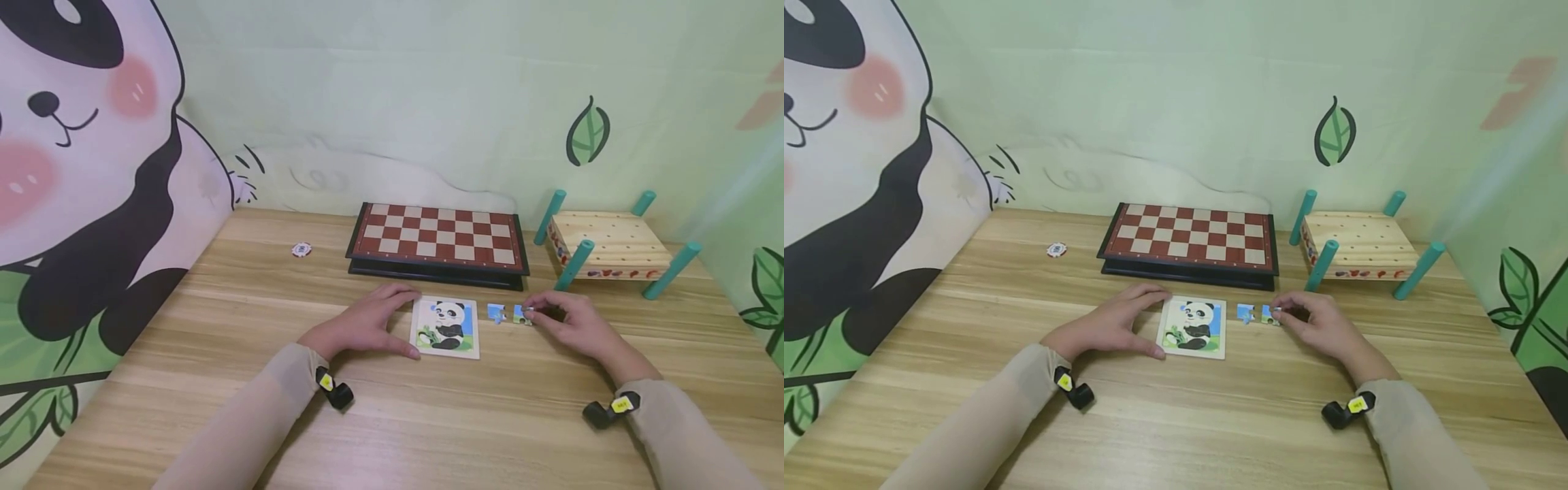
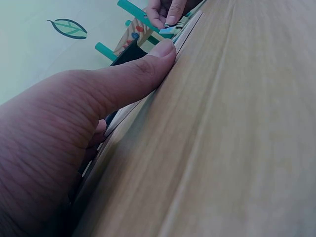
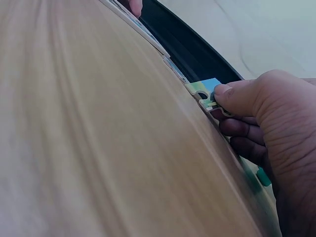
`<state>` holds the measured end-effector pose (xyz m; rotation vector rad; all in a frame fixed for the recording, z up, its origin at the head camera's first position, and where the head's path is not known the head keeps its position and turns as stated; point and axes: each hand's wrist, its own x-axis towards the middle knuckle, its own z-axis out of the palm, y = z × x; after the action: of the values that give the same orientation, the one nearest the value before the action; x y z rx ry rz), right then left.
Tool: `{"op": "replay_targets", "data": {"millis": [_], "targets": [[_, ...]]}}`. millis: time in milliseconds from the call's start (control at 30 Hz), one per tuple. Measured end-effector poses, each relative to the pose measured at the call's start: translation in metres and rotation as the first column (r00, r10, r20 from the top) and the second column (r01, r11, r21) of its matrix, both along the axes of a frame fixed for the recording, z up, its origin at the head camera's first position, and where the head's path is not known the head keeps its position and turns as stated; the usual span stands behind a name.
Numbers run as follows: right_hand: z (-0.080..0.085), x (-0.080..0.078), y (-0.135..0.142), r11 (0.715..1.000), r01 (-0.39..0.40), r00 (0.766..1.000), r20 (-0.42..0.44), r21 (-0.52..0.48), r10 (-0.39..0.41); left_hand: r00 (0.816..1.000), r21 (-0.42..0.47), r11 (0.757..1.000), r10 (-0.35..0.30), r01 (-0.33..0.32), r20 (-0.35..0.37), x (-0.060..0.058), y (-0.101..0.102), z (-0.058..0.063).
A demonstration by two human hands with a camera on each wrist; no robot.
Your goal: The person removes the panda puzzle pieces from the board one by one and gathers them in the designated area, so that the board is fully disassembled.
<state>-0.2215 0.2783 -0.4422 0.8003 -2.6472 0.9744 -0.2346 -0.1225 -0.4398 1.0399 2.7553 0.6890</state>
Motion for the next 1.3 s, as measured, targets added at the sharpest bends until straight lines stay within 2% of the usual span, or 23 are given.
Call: {"op": "replay_targets", "data": {"millis": [1000, 1300], "targets": [[0.0019, -0.0003, -0.0008, 1.0, -0.014, 1.0, -0.001, -0.017, 0.014, 1.0, 0.017, 1.0, -0.005, 0.005, 0.003, 0.0013, 0.0005, 0.0029], [-0.0014, 0.0011, -0.0023, 0.999, -0.052, 0.998, 0.034, 0.0, 0.052, 1.0, 0.015, 1.0, -0.007, 0.007, 0.006, 0.0014, 0.0002, 0.0023]]}}
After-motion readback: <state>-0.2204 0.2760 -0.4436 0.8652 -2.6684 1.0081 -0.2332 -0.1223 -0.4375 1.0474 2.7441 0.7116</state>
